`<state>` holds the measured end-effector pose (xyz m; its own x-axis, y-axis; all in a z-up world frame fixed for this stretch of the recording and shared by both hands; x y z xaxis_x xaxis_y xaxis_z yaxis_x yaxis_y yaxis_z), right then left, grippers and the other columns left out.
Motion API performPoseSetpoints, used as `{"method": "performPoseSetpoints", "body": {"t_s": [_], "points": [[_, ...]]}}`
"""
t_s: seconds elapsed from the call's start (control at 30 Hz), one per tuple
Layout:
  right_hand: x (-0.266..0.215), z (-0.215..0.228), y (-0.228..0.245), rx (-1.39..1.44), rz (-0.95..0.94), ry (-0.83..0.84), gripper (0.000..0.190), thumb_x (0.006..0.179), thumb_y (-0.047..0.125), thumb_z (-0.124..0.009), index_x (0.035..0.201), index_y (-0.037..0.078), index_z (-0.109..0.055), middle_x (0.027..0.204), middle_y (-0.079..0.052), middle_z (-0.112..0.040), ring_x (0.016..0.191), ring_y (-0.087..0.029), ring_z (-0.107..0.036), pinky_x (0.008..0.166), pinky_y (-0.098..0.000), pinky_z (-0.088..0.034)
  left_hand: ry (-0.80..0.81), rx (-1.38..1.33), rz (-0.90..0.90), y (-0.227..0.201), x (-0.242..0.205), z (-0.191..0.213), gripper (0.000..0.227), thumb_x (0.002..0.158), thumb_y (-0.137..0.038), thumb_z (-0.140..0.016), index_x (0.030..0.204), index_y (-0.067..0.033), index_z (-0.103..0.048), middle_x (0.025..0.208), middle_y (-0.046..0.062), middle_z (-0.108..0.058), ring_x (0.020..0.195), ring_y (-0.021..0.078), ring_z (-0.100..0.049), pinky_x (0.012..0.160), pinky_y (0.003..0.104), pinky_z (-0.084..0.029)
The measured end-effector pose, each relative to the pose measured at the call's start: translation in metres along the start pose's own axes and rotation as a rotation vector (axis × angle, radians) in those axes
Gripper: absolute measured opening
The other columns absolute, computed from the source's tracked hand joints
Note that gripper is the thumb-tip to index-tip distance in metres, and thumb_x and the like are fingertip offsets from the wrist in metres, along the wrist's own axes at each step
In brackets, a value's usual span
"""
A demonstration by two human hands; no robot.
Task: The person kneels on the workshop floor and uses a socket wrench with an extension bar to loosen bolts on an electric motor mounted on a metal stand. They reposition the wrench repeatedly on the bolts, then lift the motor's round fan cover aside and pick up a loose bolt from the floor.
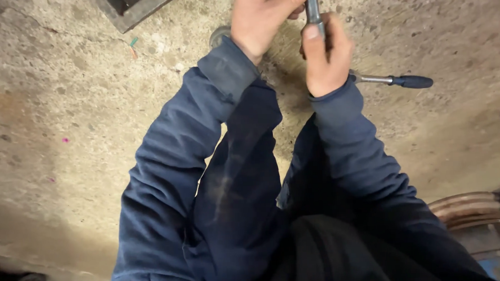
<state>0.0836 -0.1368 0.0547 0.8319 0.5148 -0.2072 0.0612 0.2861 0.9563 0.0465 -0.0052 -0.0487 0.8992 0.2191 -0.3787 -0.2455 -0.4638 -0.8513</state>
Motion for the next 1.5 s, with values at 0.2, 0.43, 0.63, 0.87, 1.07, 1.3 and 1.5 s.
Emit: {"method": "performPoseSetpoints", "body": {"t_s": [0.2, 0.43, 0.63, 0.87, 1.07, 1.3, 1.5], "points": [[-0.021, -0.034, -0.057, 1.492, -0.663, 0.187, 0.069, 0.113, 0.066, -0.029, 0.082, 0.009, -0.053, 0.057, -0.001, -0.049, 0.054, -0.017, -0.046, 0.054, -0.0324, -0.038, 0.217, -0.175, -0.011, -0.028, -0.005, -0.025, 0.030, 0.111, -0.031, -0.066, 0.131, -0.0091, -0.067, 0.124, 0.001, -0.075, 0.119, 0.0122, -0.074, 0.110, 0.032, -0.061], [0.000, 0.003, -0.006, -0.044, 0.031, -0.019, 0.068, 0.117, 0.062, -0.040, 0.100, -0.002, -0.055, 0.078, -0.010, -0.057, 0.068, -0.023, -0.053, 0.063, -0.0352, -0.044, 0.044, 0.127, 0.079, -0.013, 0.004, -0.013, 0.027, 0.102, -0.020, -0.073, 0.120, 0.0005, -0.074, 0.098, 0.011, -0.076, 0.090, 0.0219, -0.072, 0.079, 0.040, -0.059], [-0.019, -0.035, -0.062, 1.541, -0.759, 0.223, 0.062, 0.114, 0.060, -0.036, 0.086, 0.010, -0.059, 0.058, -0.001, -0.047, 0.052, -0.017, -0.049, 0.058, -0.0340, -0.040, 0.197, -0.151, -0.018, -0.021, 0.001, -0.021, 0.031, 0.109, -0.031, -0.067, 0.132, -0.0106, -0.065, 0.120, -0.001, -0.075, 0.115, 0.0126, -0.075, 0.103, 0.033, -0.065], [-0.005, -0.003, -0.030, 0.297, -0.192, 0.046, 0.059, 0.113, 0.061, -0.040, 0.107, 0.004, -0.056, 0.081, -0.010, -0.056, 0.071, -0.022, -0.053, 0.067, -0.0343, -0.044, 0.034, 0.164, 0.028, -0.022, 0.008, -0.013, 0.024, 0.102, -0.020, -0.078, 0.113, 0.0011, -0.075, 0.096, 0.010, -0.073, 0.090, 0.0202, -0.068, 0.084, 0.038, -0.058], [-0.025, -0.033, -0.078, 1.289, -0.612, 0.167, 0.067, 0.119, 0.060, -0.031, 0.090, 0.005, -0.056, 0.058, -0.001, -0.047, 0.050, -0.015, -0.046, 0.055, -0.0334, -0.039, 0.283, -0.051, -0.161, -0.032, -0.002, -0.023, 0.027, 0.114, -0.026, -0.069, 0.129, -0.0030, -0.069, 0.116, 0.005, -0.075, 0.111, 0.0157, -0.072, 0.099, 0.035, -0.061], [-0.011, -0.018, -0.029, 0.292, -0.168, 0.050, 0.063, 0.110, 0.068, -0.040, 0.104, 0.006, -0.052, 0.076, -0.008, -0.052, 0.067, -0.025, -0.048, 0.065, -0.0372, -0.042, 0.044, 0.116, -0.245, -0.020, -0.001, -0.012, 0.026, 0.106, -0.030, -0.077, 0.108, -0.0039, -0.075, 0.087, 0.001, -0.070, 0.081, 0.0117, -0.068, 0.073, 0.033, -0.059], [-0.023, -0.044, -0.070, 1.357, -0.785, 0.122, 0.065, 0.112, 0.065, -0.032, 0.096, 0.006, -0.057, 0.050, 0.003, -0.037, 0.042, -0.012, -0.033, 0.049, -0.0288, -0.029, 0.148, 0.022, -0.088, -0.009, -0.004, -0.013, 0.030, 0.112, -0.035, -0.065, 0.123, -0.0077, -0.071, 0.106, -0.001, -0.074, 0.095, 0.0088, -0.068, 0.082, 0.031, -0.060]]}}
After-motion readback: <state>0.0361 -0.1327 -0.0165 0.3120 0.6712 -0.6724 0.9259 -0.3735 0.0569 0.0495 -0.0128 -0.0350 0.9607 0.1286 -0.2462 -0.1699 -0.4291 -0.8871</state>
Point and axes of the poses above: each hand's wrist, its own x-axis towards the middle knuckle, its own z-axis out of the back of the hand, y = z × x, the point moved 7 cm from there along x, towards the middle knuckle
